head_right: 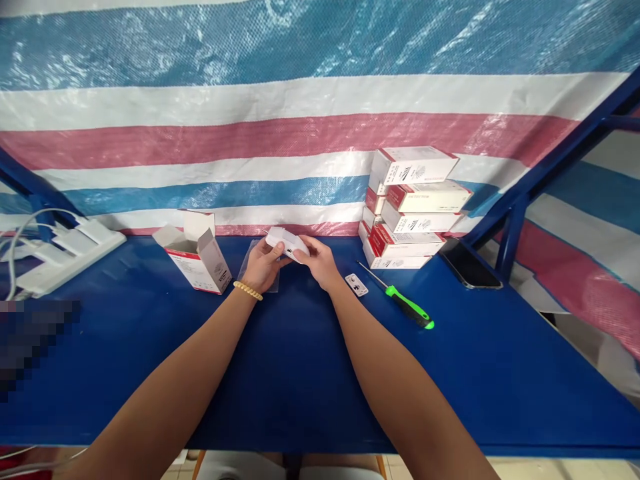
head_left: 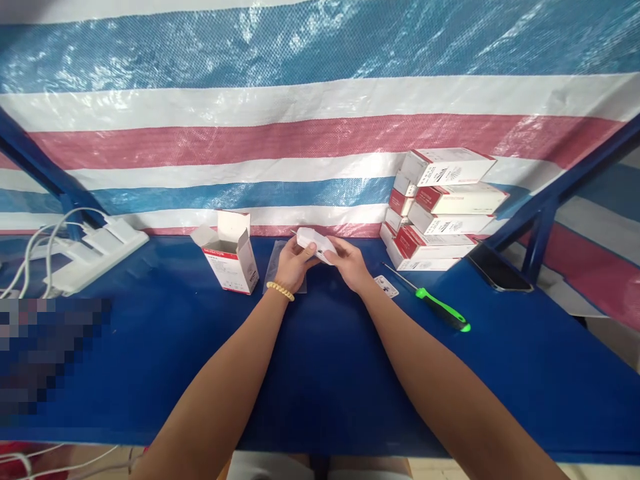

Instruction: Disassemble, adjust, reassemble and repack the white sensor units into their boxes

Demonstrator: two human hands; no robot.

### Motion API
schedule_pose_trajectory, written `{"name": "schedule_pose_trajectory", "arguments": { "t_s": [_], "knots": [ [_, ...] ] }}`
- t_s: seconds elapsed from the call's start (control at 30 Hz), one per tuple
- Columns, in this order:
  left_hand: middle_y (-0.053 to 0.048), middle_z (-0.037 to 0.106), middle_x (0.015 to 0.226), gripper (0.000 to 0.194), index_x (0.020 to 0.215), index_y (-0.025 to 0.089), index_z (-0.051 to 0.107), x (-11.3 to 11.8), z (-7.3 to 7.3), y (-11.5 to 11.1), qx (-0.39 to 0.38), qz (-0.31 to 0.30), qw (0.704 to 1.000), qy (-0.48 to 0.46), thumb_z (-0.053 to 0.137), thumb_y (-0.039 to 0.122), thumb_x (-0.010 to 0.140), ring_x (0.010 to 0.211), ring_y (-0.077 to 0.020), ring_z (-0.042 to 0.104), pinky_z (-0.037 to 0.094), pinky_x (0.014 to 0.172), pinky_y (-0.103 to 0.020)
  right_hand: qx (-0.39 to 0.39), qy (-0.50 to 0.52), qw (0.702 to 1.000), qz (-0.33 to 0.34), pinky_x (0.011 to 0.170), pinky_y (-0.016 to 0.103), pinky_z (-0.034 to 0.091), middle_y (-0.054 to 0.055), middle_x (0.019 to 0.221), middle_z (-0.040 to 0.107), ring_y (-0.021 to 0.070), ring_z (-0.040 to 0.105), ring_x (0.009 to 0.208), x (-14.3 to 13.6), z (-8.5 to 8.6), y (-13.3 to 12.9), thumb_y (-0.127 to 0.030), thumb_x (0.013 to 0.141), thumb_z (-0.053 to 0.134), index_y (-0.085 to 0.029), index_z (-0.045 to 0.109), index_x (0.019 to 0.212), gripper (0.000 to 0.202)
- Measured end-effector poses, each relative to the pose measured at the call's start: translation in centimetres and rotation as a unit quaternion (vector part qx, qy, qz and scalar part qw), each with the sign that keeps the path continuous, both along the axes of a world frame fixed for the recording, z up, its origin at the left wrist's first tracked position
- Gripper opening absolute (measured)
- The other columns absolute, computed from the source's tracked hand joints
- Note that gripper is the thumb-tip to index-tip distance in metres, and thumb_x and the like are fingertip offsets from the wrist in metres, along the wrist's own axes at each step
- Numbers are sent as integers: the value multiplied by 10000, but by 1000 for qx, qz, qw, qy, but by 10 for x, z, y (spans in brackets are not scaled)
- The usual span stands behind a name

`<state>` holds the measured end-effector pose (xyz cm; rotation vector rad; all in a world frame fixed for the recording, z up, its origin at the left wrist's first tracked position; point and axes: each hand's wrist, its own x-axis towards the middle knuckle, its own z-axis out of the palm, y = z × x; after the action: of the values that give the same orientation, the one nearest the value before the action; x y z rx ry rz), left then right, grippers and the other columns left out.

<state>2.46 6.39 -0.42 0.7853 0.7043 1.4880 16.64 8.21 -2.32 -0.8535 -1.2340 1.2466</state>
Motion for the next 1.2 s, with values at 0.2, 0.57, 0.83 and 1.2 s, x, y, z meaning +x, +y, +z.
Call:
{"name": "schedule_pose_trajectory", "arguments": {
  "t_s": [0.2, 0.57, 0.83, 1.2],
  "knots": [
    [-56, 667, 1001, 525, 1037, 165, 617, 7, -1, 6, -16, 18, 1000, 16, 864, 356, 615, 932, -199, 640, 548, 849, -405, -36, 62, 997, 33, 892, 455, 530, 46, 1046, 728, 267, 653, 1031, 4, 1, 2, -426, 603, 815, -211, 697, 1028, 491],
    [-59, 677, 982, 489, 1019, 173, 607, 5, -6, 8, -43, 23, 999, -3, 838, 397, 651, 912, -205, 659, 544, 858, -445, -43, 62, 996, 41, 862, 440, 538, 8, 882, 729, 220, 671, 901, 2, 0, 2, -370, 591, 834, -217, 708, 967, 426],
    [-36, 681, 953, 491, 1012, 173, 641, 0, -2, 4, -35, -11, 999, -18, 874, 248, 586, 892, -192, 653, 549, 875, -469, -49, 99, 993, 46, 1011, 462, 458, -7, 995, 747, 247, 651, 1036, 4, -2, 5, -244, 516, 862, -242, 730, 1045, 546],
    [-23, 678, 974, 833, 1337, 277, 474, 2, -3, 4, -20, 15, 1000, -14, 870, 275, 604, 863, -188, 668, 583, 801, -421, -17, 62, 997, 41, 1079, 500, 405, 37, 1223, 690, 308, 559, 1226, 8, -13, 9, -312, 533, 878, -245, 722, 1128, 619]
  ]
}}
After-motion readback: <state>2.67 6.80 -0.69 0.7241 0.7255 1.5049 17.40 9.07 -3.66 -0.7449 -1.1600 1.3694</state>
